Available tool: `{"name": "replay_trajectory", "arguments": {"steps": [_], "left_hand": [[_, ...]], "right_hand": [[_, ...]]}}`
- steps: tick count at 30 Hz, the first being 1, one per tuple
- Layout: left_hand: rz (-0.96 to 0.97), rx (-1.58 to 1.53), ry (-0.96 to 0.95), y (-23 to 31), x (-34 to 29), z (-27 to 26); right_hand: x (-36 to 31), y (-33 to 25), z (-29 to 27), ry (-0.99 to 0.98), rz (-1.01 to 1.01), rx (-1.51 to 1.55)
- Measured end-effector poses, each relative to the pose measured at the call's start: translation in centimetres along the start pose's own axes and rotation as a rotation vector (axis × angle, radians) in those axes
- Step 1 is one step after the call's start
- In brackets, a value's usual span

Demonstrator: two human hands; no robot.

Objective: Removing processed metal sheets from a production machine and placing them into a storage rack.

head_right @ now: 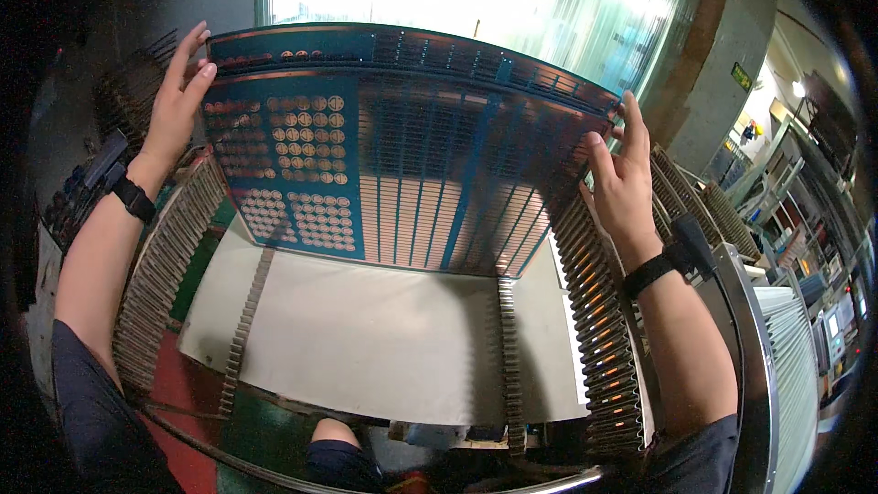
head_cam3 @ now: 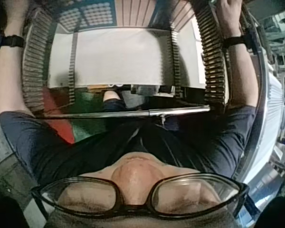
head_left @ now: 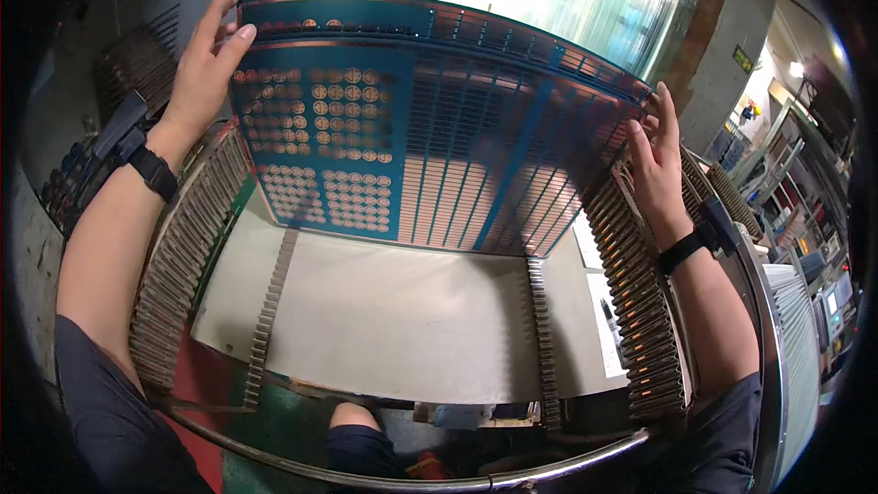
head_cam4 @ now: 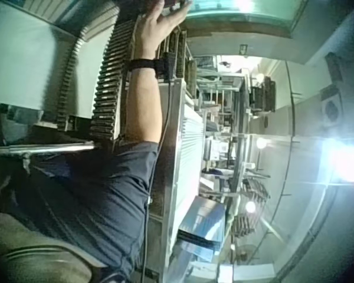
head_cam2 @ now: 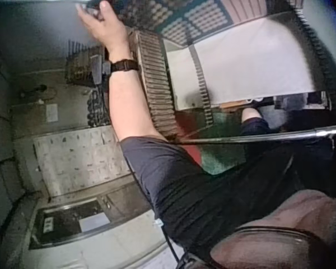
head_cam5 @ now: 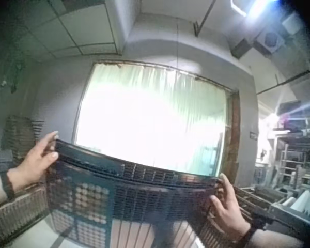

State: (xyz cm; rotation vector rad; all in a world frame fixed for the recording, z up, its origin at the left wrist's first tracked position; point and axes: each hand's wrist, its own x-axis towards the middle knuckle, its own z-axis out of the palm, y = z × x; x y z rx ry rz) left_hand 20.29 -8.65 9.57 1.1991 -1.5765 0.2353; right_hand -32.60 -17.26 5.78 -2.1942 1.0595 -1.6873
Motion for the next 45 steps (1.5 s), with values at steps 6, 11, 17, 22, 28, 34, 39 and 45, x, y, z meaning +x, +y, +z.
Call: {"name": "replay_trajectory", "arguments": {"steps": [6, 11, 17, 22, 28, 34, 39, 45], "left_hand": [[0.010, 0.348, -0.066, -0.3, 0.0, -0.2], [0.026, 0.422, -0.074, 0.8, -0.5, 0.0], [-0.011, 0.366, -0.005, -0.9, -0.8, 0.2], [-0.318, -0.130, -0.221, -2.3, 1.1, -4.0], [-0.540, -0.006, -0.668, -1.5, -4.2, -2.7], [-0.466, 0.188, -0.406, -2.3, -4.6, -1.7], [-0.419, 0.189, -0.239, -2.0, -5.1, -5.4], [-0.520, 0.115, -0.027, 4.4, -3.2, -8.8]], "right_hand": [[0.1, 0.3, -0.4, -0.059, 0.003, -0.167], [0.1, 0.3, -0.2, -0.009, 0.075, -0.247], [0.3, 0.5, -0.5, -0.055, 0.071, -0.260], [0.5, 1.3, -6.1, -0.387, 0.302, -0.345], [-7.1, -7.4, -7.4, -0.532, 0.731, -0.308], [-7.9, -5.5, -8.9, -0.387, 0.750, -0.129], [-9.6, -7.7, -9.9, -0.229, 0.585, -0.102], [-10.4, -10.0, -12.0, 0.052, 0.496, 0.262]]}}
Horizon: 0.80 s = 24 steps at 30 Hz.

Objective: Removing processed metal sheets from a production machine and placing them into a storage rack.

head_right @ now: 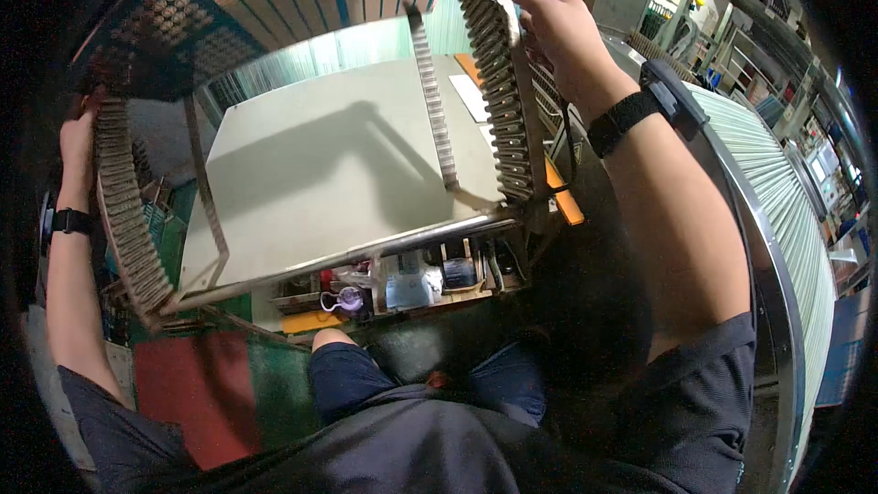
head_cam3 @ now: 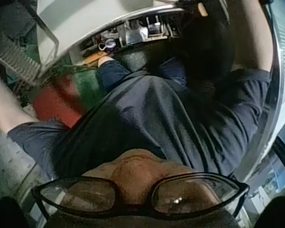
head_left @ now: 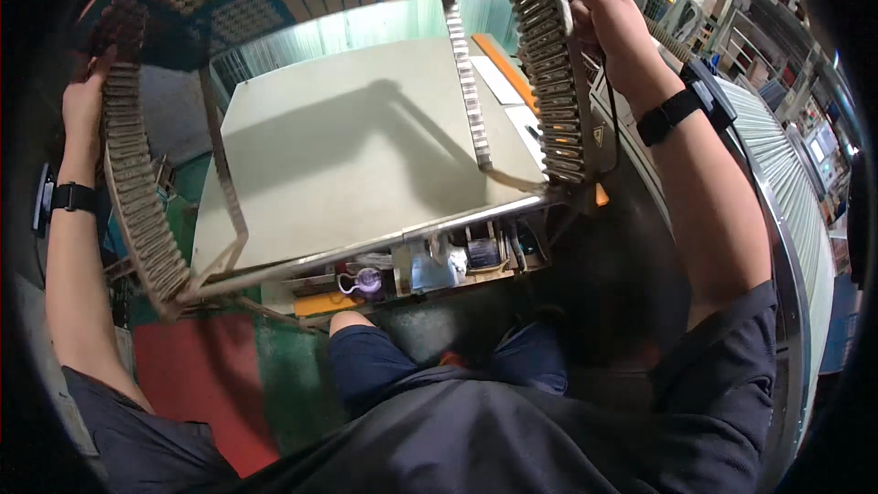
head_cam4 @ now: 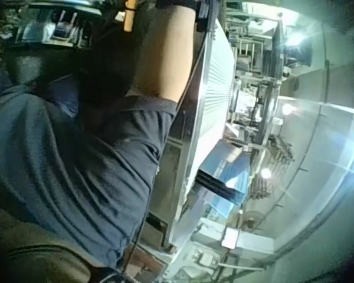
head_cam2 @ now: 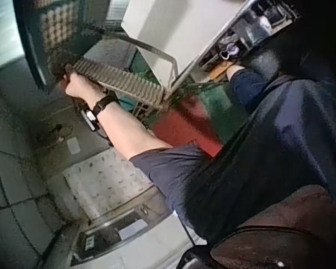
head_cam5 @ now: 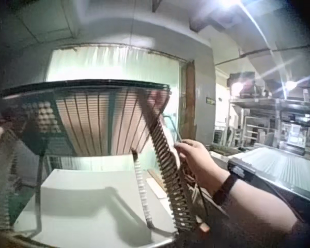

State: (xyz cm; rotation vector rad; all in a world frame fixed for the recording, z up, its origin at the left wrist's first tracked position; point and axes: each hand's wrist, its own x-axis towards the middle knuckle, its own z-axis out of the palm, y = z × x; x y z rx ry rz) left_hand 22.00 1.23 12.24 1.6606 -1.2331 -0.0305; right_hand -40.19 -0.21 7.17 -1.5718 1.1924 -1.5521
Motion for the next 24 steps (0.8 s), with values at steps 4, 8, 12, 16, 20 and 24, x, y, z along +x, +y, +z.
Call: {"name": "replay_trajectory", "arguments": {"steps": [4, 8, 12, 16, 20, 24], "left_hand": [[0.626, 0.096, 0.369, -0.7, -2.4, -0.3], [0.583, 0.078, 0.427, -3.7, -5.4, 2.7], [0.750, 0.008, 0.451, -5.5, -7.6, 2.7], [0.700, -0.242, 0.376, -0.6, -11.3, 4.3], [0.653, -0.204, 0.448, -1.3, -12.5, 3.6], [0.734, -0.138, 0.483, -0.8, -12.8, 3.5]], "right_hand": [[-0.9, 0.6, -0.2, 0.096, 0.003, 0.103], [-3.7, 3.5, 0.8, 0.135, 0.010, 0.175], [-5.0, 5.8, 0.3, 0.189, -0.105, 0.178], [-5.5, 6.6, -0.2, 0.215, -0.147, 0.085], [-4.9, 5.1, -3.0, 0.044, 0.003, 0.234], [3.7, -2.7, -10.3, 0.307, -0.812, -0.764]]}}
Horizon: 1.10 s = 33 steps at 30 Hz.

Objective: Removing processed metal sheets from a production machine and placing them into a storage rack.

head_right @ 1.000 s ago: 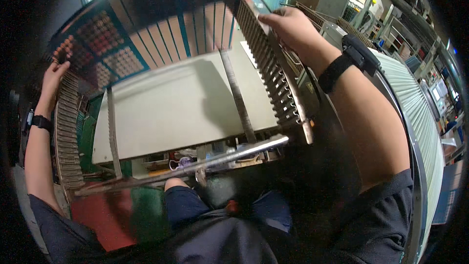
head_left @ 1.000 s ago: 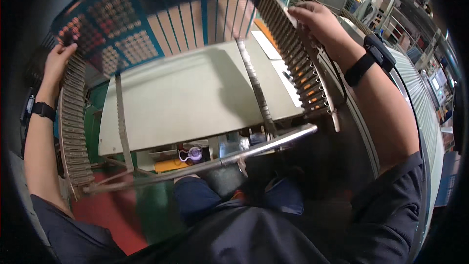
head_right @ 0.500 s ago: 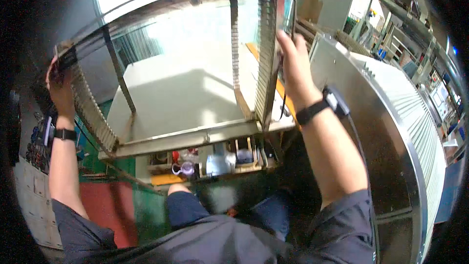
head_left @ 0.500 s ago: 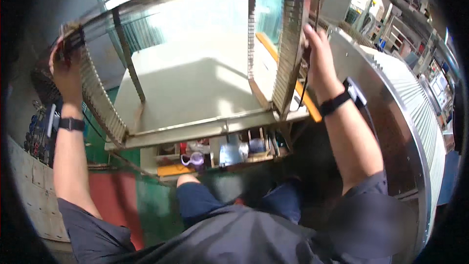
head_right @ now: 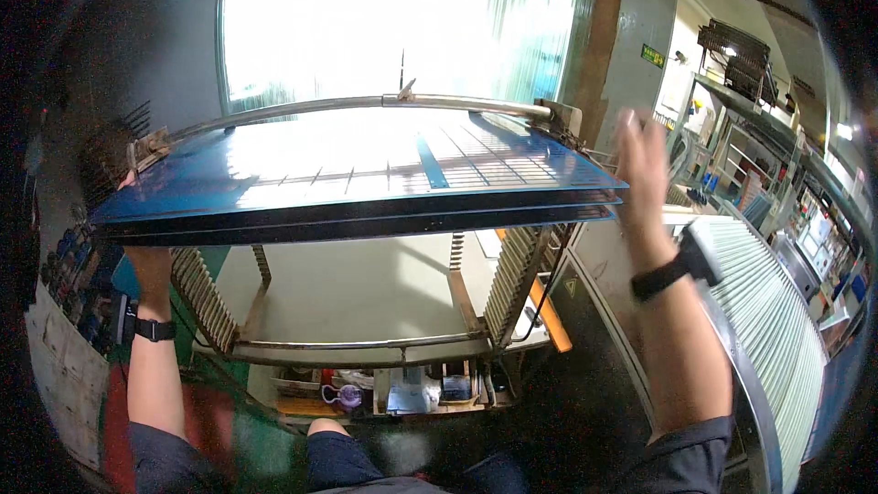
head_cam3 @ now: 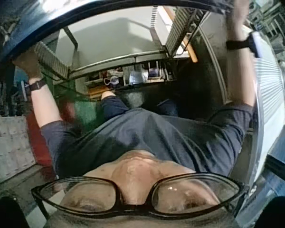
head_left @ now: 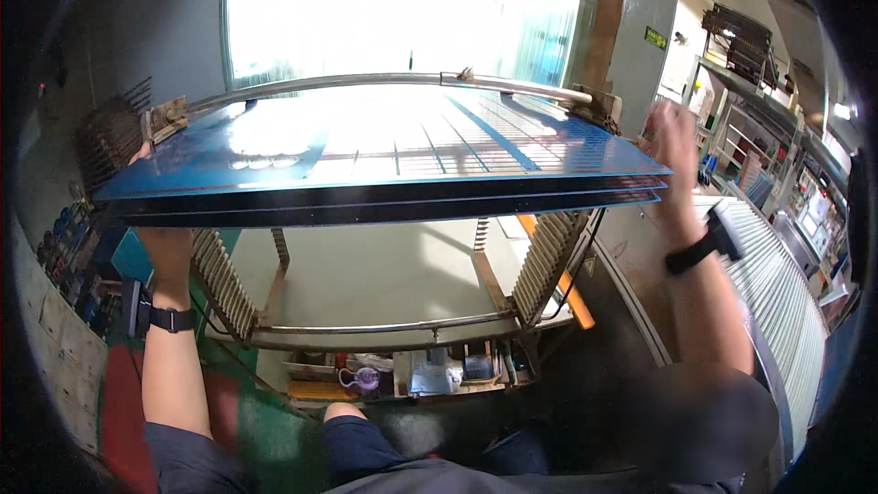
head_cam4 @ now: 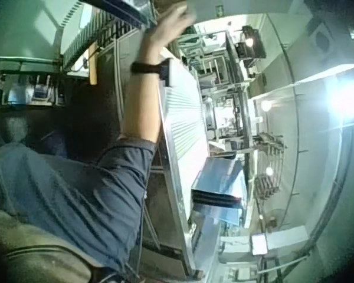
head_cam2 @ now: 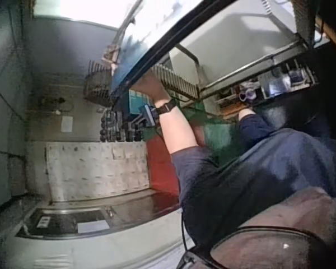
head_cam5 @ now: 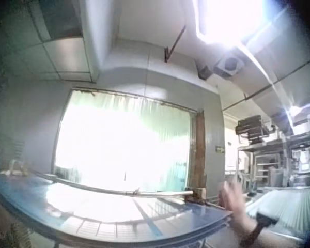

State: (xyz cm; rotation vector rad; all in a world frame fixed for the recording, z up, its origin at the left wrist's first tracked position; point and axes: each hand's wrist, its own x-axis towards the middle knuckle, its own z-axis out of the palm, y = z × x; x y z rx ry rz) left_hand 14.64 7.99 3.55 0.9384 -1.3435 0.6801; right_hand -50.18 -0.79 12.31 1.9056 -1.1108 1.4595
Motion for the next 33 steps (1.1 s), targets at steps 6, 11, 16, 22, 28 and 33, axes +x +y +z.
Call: {"name": "replay_trajectory", "arguments": {"steps": [6, 11, 16, 22, 28, 33], "left_hand": [[-0.038, -0.057, -0.012, 0.1, 0.0, -0.4], [-0.045, -0.070, -0.044, 0.4, 0.5, 0.3], [-0.089, -0.260, -0.056, -0.5, -1.0, 0.6], [-0.117, -0.249, -0.026, -0.3, -0.4, 0.6], [-0.181, -0.356, -0.046, -0.8, -0.6, 0.1], [-0.061, -0.120, -0.056, -0.7, 0.2, 0.5]], "right_hand": [[11.6, -16.0, 2.6, -0.060, -0.672, -0.179], [10.5, -19.4, 5.1, -0.596, -0.684, -0.409], [11.1, -20.8, 6.2, -0.473, -0.918, -0.475], [10.8, -22.9, 7.8, -0.642, -0.108, -0.168], [11.6, -24.5, 5.9, -0.871, -0.383, -0.458], [11.5, -24.4, 6.4, -0.688, -0.570, -0.645]]}}
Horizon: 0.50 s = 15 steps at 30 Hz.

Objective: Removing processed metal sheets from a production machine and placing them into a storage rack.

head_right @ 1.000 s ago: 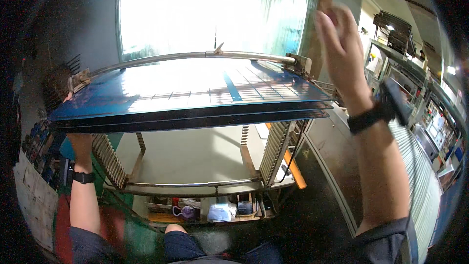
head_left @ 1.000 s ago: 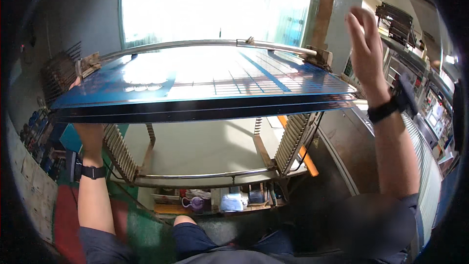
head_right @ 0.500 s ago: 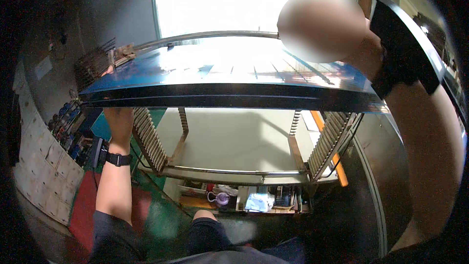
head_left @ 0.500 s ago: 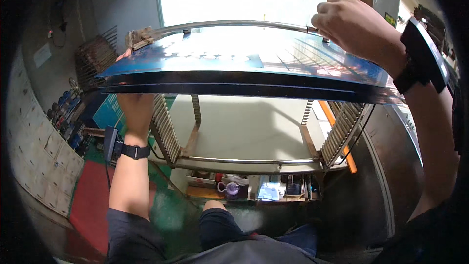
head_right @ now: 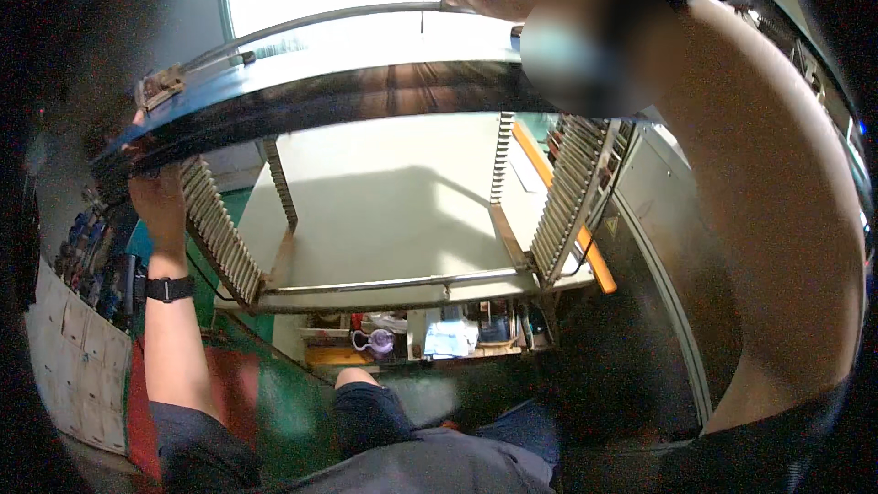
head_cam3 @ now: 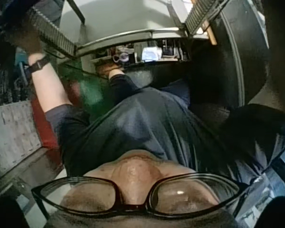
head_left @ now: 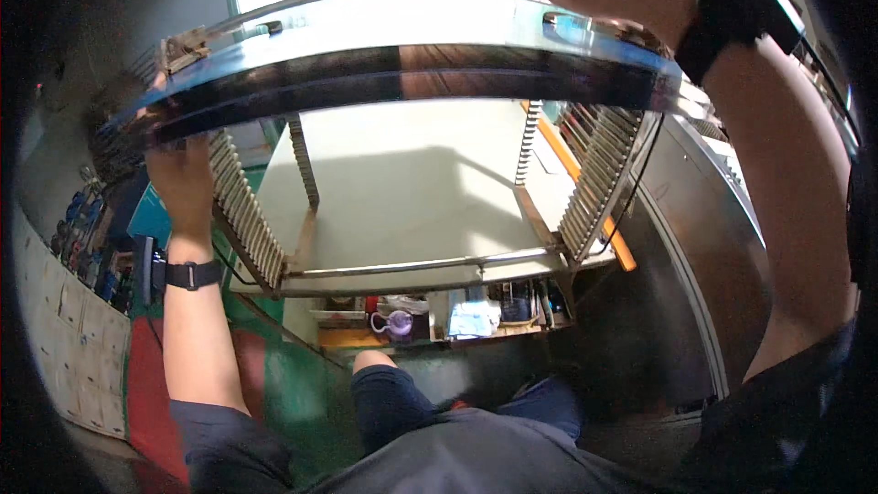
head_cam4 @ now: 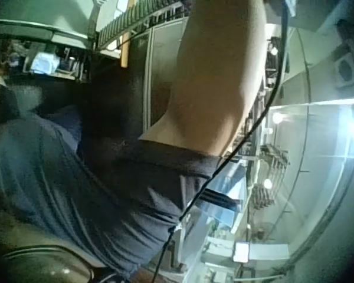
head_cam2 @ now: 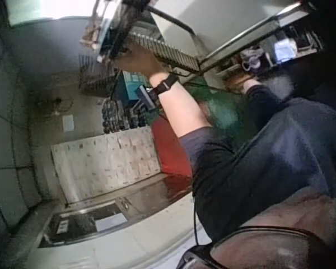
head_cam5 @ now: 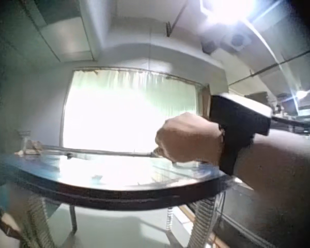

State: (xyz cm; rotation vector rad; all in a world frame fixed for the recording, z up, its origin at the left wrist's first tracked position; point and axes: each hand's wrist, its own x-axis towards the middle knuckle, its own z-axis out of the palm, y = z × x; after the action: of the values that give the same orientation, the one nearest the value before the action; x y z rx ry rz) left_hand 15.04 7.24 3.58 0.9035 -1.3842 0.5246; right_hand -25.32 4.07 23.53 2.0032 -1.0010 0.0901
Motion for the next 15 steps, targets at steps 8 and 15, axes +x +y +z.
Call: {"name": "replay_trajectory", "arguments": {"steps": [8, 15], "left_hand": [[-0.100, -0.237, -0.044, -2.4, 0.3, -0.7], [-0.072, -0.021, -0.039, 1.3, 0.3, -0.2]], "right_hand": [[1.5, -1.3, -0.7, -0.200, 0.278, 0.022], [1.2, -1.1, -0.4, -0.180, 0.311, 0.058]]}}
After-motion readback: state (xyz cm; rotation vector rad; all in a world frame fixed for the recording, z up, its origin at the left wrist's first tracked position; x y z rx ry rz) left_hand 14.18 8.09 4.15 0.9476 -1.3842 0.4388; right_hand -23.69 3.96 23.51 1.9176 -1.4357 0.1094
